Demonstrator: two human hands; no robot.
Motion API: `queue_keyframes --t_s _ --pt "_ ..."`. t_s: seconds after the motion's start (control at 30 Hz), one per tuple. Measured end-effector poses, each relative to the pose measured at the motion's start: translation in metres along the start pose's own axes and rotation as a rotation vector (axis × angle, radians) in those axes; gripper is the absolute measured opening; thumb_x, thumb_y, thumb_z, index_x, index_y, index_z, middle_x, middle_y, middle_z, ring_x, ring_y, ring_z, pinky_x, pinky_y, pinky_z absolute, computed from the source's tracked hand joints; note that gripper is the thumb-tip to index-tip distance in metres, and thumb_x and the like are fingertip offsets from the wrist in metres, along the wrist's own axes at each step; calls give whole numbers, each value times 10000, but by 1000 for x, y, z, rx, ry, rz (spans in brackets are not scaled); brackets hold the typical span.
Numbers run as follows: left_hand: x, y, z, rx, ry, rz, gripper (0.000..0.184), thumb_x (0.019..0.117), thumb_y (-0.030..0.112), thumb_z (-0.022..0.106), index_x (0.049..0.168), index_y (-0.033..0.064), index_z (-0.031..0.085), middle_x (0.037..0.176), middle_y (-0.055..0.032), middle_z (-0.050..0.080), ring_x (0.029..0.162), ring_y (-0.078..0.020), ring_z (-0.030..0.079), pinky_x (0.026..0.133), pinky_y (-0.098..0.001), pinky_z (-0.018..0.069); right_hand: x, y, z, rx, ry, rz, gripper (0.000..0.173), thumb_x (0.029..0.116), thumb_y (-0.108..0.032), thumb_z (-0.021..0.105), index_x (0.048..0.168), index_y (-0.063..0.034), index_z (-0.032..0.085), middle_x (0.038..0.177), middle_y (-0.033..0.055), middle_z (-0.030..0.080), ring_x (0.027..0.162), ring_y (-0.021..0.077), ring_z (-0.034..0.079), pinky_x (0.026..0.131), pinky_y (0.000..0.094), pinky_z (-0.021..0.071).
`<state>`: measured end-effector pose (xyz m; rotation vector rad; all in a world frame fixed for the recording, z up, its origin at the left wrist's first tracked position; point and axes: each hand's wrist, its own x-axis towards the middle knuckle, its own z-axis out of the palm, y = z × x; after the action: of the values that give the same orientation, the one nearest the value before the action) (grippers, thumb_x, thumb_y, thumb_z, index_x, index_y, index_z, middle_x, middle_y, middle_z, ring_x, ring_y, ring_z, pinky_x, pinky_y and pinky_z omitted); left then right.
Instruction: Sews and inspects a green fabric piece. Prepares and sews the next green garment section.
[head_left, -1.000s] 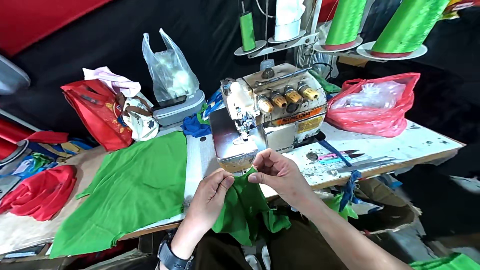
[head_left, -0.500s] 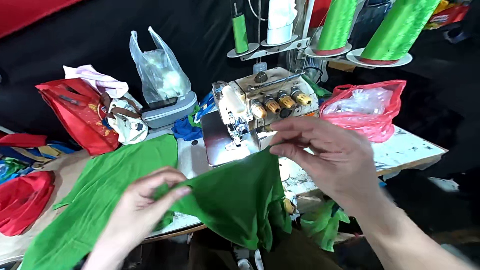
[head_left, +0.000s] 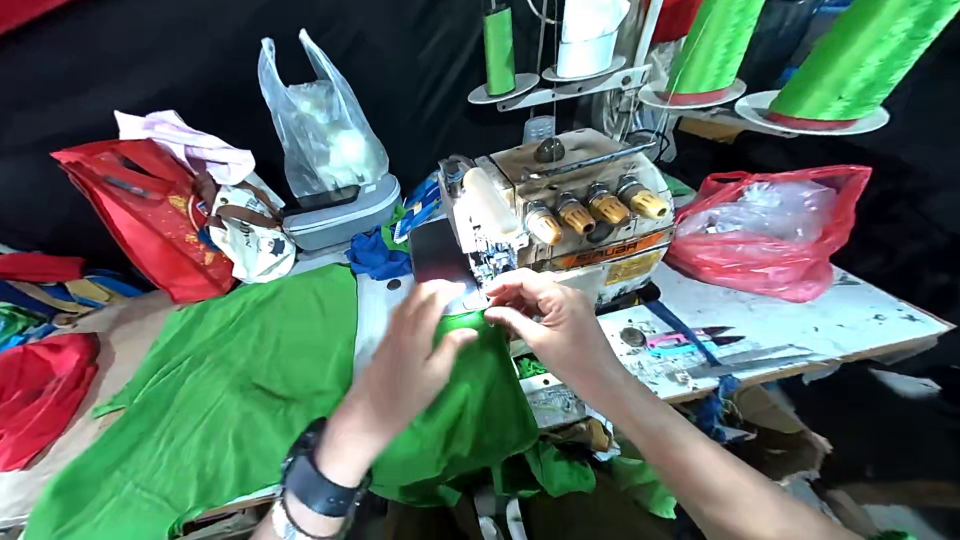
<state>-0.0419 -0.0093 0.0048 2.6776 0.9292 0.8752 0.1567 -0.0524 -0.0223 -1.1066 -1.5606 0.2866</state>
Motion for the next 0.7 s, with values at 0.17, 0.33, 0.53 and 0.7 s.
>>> queue_keyframes --t_s 0.17,0.33,0.53,0.7 --pt "8 16 35 -255 159 -64 165 990 115 629 1121 41 697 1030 -37 689 969 -74 664 861 -248 548 4 -3 -4 -102 -9 -96 134 957 -81 659 1083 -68 703 922 1 727 807 21 678 737 168 559" --pt "10 17 33 -226 134 -53 112 986 126 635 1004 66 728 933 -5 672 899 -62 642 804 -237 527 -8 1 -13 -337 109 -234 190 998 -99 605 1146 -8 681 969 92 716 815 126 689 724 240 573" --pt "17 19 30 -275 71 -117 129 995 154 606 945 106 715 899 42 646 847 -22 621 735 -200 516 -75 21 4 -43 -11 113 316 978 -352 668 1126 -90 568 909 -25 698 784 47 695 700 245 609" --pt "19 13 48 -38 252 -51 183 933 137 650 1071 38 718 1060 -81 669 1041 -215 624 916 -423 490 -94 24 28 281 34 277 229 943 -150 698 1065 -48 533 890 -14 695 749 1 678 684 166 584"
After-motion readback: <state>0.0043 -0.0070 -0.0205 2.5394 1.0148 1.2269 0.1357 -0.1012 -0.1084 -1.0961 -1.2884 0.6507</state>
